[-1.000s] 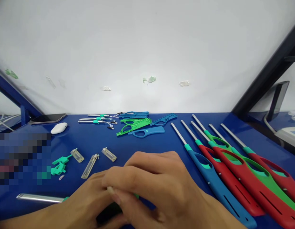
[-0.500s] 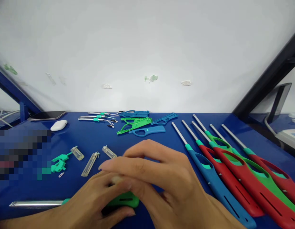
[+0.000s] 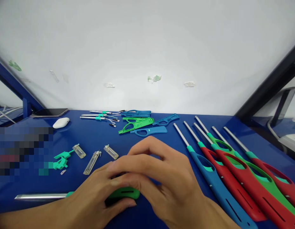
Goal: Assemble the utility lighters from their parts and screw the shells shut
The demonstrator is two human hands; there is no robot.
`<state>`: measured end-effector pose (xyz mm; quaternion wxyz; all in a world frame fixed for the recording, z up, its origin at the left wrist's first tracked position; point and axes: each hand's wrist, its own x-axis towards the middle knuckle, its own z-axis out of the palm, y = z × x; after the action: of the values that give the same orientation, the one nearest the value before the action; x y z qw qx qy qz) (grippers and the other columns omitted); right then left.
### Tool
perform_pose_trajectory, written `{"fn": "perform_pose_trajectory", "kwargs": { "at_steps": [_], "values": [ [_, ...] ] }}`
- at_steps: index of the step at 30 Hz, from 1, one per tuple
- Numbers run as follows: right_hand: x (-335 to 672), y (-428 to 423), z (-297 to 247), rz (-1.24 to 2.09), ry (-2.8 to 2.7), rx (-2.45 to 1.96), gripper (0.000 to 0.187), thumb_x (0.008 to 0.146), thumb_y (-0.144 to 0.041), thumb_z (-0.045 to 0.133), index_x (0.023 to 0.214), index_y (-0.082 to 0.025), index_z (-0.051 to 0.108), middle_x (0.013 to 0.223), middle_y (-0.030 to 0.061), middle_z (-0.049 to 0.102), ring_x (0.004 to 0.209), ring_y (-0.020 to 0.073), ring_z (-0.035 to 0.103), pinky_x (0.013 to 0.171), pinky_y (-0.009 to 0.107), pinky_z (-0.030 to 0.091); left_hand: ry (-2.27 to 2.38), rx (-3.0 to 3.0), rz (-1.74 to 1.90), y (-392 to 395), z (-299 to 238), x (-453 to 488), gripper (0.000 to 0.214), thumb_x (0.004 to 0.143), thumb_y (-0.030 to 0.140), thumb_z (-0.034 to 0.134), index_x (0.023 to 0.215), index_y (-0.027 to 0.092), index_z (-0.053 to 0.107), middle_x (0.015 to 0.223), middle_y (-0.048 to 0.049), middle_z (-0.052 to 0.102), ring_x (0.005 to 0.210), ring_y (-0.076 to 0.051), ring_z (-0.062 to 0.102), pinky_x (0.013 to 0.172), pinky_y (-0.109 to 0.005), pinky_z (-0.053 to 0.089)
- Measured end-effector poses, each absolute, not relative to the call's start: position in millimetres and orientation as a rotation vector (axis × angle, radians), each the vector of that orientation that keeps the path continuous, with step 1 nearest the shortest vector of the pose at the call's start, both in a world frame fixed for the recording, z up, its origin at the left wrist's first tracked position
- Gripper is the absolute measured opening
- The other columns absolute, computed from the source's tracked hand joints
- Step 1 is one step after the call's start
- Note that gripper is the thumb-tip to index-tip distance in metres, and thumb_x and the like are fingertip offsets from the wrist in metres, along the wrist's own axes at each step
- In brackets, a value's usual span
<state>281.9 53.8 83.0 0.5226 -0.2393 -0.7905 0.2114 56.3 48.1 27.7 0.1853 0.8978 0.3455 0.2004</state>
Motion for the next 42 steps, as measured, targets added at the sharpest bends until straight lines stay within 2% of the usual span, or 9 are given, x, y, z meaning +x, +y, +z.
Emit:
{"fn": "perform_pose_trajectory", "kwargs": {
  "at_steps": [5, 9, 15, 19, 24, 28, 33, 38, 42],
  "values": [
    [282.1, 53.6, 83.3, 0.585, -1.943, -0.569, 0.034, 0.102, -0.005, 0.063, 0.123, -0.026, 0.079, 0.115, 0.0000, 0.082, 0.104, 0.0121, 0.079, 0.095, 0.017, 0.061, 0.991, 2.542, 0.588, 49.5, 27.4, 55.7, 0.033, 0.098, 0.036, 0.082, 0.129, 0.027, 0.074, 0.124, -0.0064, 0.078, 0.108, -0.030, 0.074, 0.103, -0.049, 0.060],
    [282.3, 53.7, 83.1, 0.515, -1.898, -0.611, 0.026, 0.096, -0.007, 0.075, 0.110, -0.028, 0.082, 0.099, -0.0023, 0.076, 0.085, 0.0091, 0.074, 0.078, 0.013, 0.061, 0.940, 2.501, 0.578, 51.2, 29.2, 55.9, 0.035, 0.099, 0.033, 0.081, 0.132, 0.028, 0.073, 0.123, -0.0041, 0.078, 0.109, -0.028, 0.074, 0.105, -0.049, 0.058],
    [285.7, 55.7, 81.7, 0.599, -1.999, -0.561, 0.042, 0.102, -0.004, 0.062, 0.133, -0.029, 0.074, 0.119, 0.0002, 0.081, 0.108, 0.0132, 0.078, 0.095, 0.020, 0.062, 0.950, 2.491, 0.596, 52.1, 28.4, 56.0, 0.036, 0.098, 0.031, 0.083, 0.131, 0.027, 0.072, 0.122, -0.0043, 0.076, 0.110, -0.029, 0.072, 0.105, -0.050, 0.057],
    [286.7, 57.2, 81.3, 0.444, -1.998, -0.606, 0.028, 0.097, -0.008, 0.076, 0.116, -0.027, 0.082, 0.101, -0.0005, 0.077, 0.089, 0.0108, 0.076, 0.078, 0.015, 0.062, 0.939, 2.502, 0.572, 50.7, 27.8, 55.2, 0.034, 0.098, 0.032, 0.082, 0.131, 0.029, 0.071, 0.118, -0.0033, 0.077, 0.103, -0.029, 0.073, 0.098, -0.050, 0.059],
    [286.9, 57.5, 78.6, 0.547, -2.053, -0.575, 0.047, 0.104, -0.006, 0.057, 0.140, -0.031, 0.072, 0.125, 0.0020, 0.079, 0.108, 0.0155, 0.078, 0.089, 0.023, 0.065, 0.968, 2.484, 0.559, 50.2, 27.7, 55.1, 0.039, 0.099, 0.035, 0.082, 0.136, 0.028, 0.071, 0.124, -0.0048, 0.076, 0.110, -0.031, 0.072, 0.101, -0.050, 0.059],
    [285.9, 54.5, 80.1, 0.427, -1.962, -0.654, 0.028, 0.096, -0.012, 0.078, 0.118, -0.028, 0.081, 0.094, -0.0014, 0.076, 0.079, 0.0110, 0.075, 0.073, 0.015, 0.062, 0.946, 2.472, 0.536, 51.3, 27.8, 55.7, 0.033, 0.101, 0.033, 0.078, 0.133, 0.028, 0.072, 0.124, -0.0042, 0.075, 0.111, -0.031, 0.071, 0.101, -0.052, 0.058],
    [286.0, 51.6, 83.5, 0.486, -2.009, -0.648, 0.038, 0.102, -0.009, 0.065, 0.128, -0.031, 0.079, 0.124, 0.0009, 0.080, 0.108, 0.0152, 0.079, 0.092, 0.020, 0.064, 0.956, 2.483, 0.548, 50.6, 27.9, 55.6, 0.036, 0.100, 0.035, 0.079, 0.135, 0.028, 0.071, 0.124, -0.0046, 0.076, 0.108, -0.031, 0.072, 0.098, -0.051, 0.059],
    [286.2, 51.4, 85.0, 0.427, -1.934, -0.672, 0.023, 0.093, -0.020, 0.085, 0.114, -0.030, 0.083, 0.095, -0.0006, 0.073, 0.079, 0.0117, 0.073, 0.070, 0.016, 0.062, 0.948, 2.488, 0.564, 50.2, 30.0, 55.2, 0.032, 0.098, 0.031, 0.081, 0.129, 0.026, 0.074, 0.116, -0.0050, 0.076, 0.100, -0.029, 0.071, 0.089, -0.047, 0.061],
    [286.8, 52.4, 85.2, 0.521, -2.020, -0.626, 0.039, 0.104, -0.009, 0.063, 0.134, -0.030, 0.076, 0.117, 0.0011, 0.079, 0.100, 0.0140, 0.078, 0.087, 0.020, 0.064, 0.948, 2.482, 0.517, 50.6, 30.8, 55.8, 0.039, 0.100, 0.033, 0.080, 0.137, 0.027, 0.070, 0.121, -0.0052, 0.075, 0.105, -0.029, 0.070, 0.094, -0.048, 0.060]
  ]
}}
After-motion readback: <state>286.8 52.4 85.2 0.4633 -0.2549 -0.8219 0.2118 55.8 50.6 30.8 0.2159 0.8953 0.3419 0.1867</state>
